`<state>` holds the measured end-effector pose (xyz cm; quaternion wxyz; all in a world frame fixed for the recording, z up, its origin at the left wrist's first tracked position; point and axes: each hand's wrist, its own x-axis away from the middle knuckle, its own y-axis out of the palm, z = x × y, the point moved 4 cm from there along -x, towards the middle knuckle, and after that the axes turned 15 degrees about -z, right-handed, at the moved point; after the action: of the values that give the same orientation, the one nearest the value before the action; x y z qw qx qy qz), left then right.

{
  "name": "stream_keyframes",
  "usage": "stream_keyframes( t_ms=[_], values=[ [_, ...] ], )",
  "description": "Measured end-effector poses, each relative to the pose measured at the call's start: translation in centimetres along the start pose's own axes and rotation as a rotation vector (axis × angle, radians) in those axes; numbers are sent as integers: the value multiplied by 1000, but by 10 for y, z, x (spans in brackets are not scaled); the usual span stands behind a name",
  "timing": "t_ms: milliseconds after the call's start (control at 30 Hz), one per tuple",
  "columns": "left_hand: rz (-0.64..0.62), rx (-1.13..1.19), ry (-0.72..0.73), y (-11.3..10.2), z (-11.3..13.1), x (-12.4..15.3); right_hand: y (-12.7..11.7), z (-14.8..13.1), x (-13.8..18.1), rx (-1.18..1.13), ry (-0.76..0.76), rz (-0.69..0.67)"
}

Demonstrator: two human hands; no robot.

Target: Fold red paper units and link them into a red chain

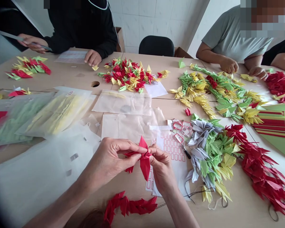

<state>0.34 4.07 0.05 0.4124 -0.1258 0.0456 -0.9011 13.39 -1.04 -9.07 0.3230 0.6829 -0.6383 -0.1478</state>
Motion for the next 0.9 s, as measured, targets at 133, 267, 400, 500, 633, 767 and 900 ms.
stream_keyframes(
  t_ms=[133,267,400,500,633,767,900],
  values=[
    [26,-52,35,1,2,1,1,0,2,-28,-5,24],
    [42,-9,32,2,2,1,2,-3,2,-21,-38,15],
    [5,-2,21,3,1,0,2,-6,2,10,-60,14],
    [10,-33,24,2,1,0,1,-6,3,25,-73,38],
    [36,-84,19,1,2,0,1,-3,4,17,-67,58],
    [37,-101,9,0,2,0,3,-2,3,-8,-42,34],
    [40,-85,14,-1,2,1,3,-5,3,20,-45,41]
  ],
)
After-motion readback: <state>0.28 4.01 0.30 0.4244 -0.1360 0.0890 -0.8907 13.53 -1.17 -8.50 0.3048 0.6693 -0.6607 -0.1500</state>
